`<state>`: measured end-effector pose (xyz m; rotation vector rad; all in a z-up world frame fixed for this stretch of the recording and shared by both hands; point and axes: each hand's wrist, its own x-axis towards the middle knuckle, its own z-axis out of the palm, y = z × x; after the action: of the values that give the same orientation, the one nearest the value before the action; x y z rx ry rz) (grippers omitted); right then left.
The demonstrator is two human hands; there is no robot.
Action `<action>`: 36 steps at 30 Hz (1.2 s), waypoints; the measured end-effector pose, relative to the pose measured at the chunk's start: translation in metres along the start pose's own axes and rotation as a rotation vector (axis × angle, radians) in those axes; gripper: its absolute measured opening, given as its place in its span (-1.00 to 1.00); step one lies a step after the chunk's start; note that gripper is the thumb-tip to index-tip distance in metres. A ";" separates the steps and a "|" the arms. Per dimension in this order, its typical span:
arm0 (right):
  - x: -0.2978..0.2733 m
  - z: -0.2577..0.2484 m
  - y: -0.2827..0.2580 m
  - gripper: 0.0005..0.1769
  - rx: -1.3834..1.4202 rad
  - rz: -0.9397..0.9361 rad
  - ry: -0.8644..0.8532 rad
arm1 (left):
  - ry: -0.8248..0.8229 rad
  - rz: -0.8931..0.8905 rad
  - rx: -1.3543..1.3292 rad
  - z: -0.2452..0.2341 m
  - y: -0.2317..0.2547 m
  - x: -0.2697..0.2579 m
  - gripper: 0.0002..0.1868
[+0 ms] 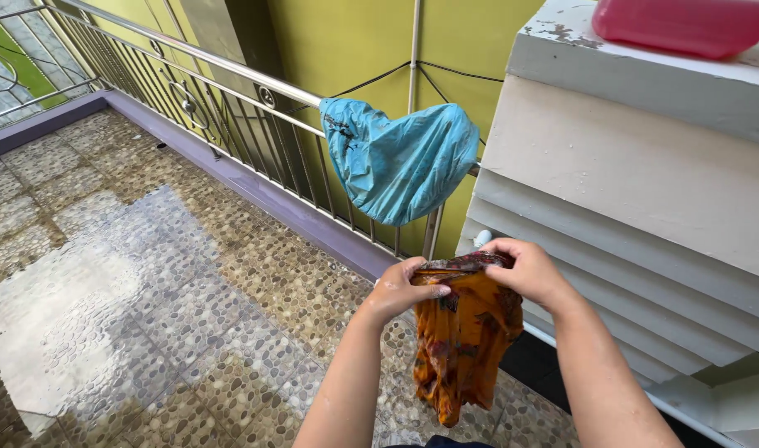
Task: Washing a yellow patterned cloth by hand using soap and water at an outdoor tap.
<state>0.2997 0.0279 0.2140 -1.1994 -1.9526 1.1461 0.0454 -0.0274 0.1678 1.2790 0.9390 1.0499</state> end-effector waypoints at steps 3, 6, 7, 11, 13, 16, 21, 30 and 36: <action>-0.005 -0.013 0.056 -0.76 -0.070 0.018 0.077 | -0.002 0.025 -0.065 0.025 0.021 0.011 -0.71; -0.014 0.003 0.121 -0.77 -0.119 -0.047 0.059 | -0.021 0.055 -0.096 0.053 0.042 0.021 -0.79; -0.018 0.011 0.141 -0.73 -0.123 -0.115 0.009 | -0.027 0.065 -0.112 0.061 0.050 0.023 -0.80; -0.030 0.010 0.125 -0.79 0.016 0.069 -0.101 | 0.007 0.042 -0.112 0.062 0.060 0.023 -0.77; -0.034 -0.006 0.078 -0.55 0.044 0.134 -0.191 | 0.005 -0.006 0.021 0.065 0.063 0.021 -0.73; -0.034 -0.005 0.028 -0.21 0.153 -0.251 -0.226 | -0.038 0.102 0.097 0.081 -0.007 0.050 -0.70; -0.022 0.000 0.042 -0.59 0.047 0.029 -0.107 | -0.055 0.129 -0.097 0.074 -0.014 0.035 -0.55; -0.035 -0.020 -0.024 -0.77 0.196 0.155 0.131 | 0.101 -0.125 0.190 0.065 -0.126 0.004 -0.51; -0.039 -0.071 0.036 -0.68 0.137 0.115 0.381 | 0.092 -0.349 -0.508 0.037 -0.125 0.025 -0.69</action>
<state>0.3882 0.0268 0.2142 -1.3564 -1.5154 1.0016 0.0984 -0.0135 0.0467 0.6264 0.8537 0.9916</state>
